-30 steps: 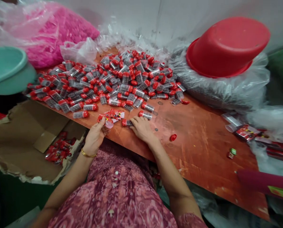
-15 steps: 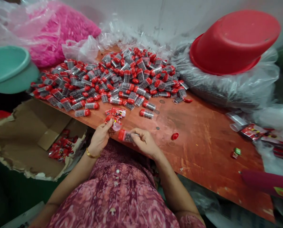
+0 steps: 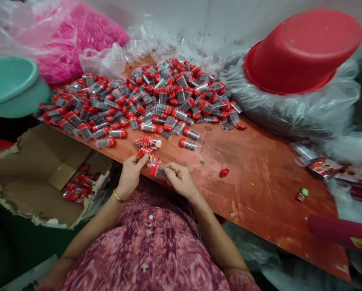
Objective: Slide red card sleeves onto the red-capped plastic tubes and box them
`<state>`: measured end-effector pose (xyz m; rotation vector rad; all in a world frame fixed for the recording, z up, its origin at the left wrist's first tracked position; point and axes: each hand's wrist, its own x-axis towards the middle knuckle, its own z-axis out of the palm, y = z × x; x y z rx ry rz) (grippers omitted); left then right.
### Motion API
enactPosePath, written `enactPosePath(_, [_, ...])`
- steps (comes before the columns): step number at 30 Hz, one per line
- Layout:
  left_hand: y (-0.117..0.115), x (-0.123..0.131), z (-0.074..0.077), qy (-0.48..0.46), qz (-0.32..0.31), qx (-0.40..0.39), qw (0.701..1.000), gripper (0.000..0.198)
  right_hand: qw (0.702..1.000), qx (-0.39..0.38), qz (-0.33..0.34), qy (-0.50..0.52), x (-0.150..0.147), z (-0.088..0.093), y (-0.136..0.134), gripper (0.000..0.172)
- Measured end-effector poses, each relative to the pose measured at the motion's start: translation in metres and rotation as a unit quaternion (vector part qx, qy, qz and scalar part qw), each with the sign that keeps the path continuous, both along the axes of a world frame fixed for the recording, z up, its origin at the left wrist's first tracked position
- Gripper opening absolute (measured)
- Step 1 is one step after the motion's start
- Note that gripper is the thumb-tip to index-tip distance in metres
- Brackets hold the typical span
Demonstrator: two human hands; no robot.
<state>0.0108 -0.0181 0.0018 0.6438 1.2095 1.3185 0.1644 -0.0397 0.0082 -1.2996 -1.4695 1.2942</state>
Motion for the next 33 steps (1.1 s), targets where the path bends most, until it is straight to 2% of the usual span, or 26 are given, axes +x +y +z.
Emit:
enactPosePath(6, [-0.003, 0.000, -0.002, -0.006, -0.015, -0.005, 1.000, 0.028, 0.999, 0.029, -0.039, 0.008, -0.002, -0.007, 0.001, 0.025])
enactPosePath(9, [-0.002, 0.000, -0.002, -0.032, -0.013, -0.015, 0.999, 0.032, 0.999, 0.018, -0.031, 0.015, -0.002, -0.012, 0.001, 0.026])
enactPosePath(12, [-0.002, 0.002, -0.001, -0.068, -0.038, -0.026, 0.997, 0.036, 1.000, 0.012, -0.011, 0.016, -0.002, -0.017, -0.001, 0.029])
enactPosePath(16, [-0.003, 0.006, 0.000, -0.097, -0.070, -0.064, 0.991, 0.039, 0.994, 0.087, -0.027, -0.061, -0.002, -0.020, -0.004, 0.026])
enactPosePath(19, [-0.006, 0.011, 0.000, -0.115, -0.048, -0.079, 0.989, 0.038, 0.980, 0.140, -0.078, -0.116, -0.009, -0.023, -0.007, 0.022])
enactPosePath(22, [-0.008, 0.015, -0.001, -0.134, -0.026, -0.084, 0.987, 0.039, 0.976, 0.147, -0.130, -0.095, -0.020, -0.027, -0.008, 0.021])
enactPosePath(26, [-0.007, 0.014, -0.003, -0.134, -0.029, -0.077, 0.988, 0.039, 0.989, 0.098, -0.111, -0.018, -0.029, -0.031, -0.006, 0.025])
enactPosePath(31, [0.000, 0.014, -0.001, -0.135, 0.002, -0.044, 0.990, 0.039, 0.988, 0.133, -0.078, -0.032, -0.035, -0.035, -0.007, 0.022])
enactPosePath(33, [0.001, 0.017, -0.002, -0.142, -0.001, -0.038, 0.989, 0.041, 0.987, 0.129, -0.093, -0.022, -0.039, -0.037, -0.010, 0.022])
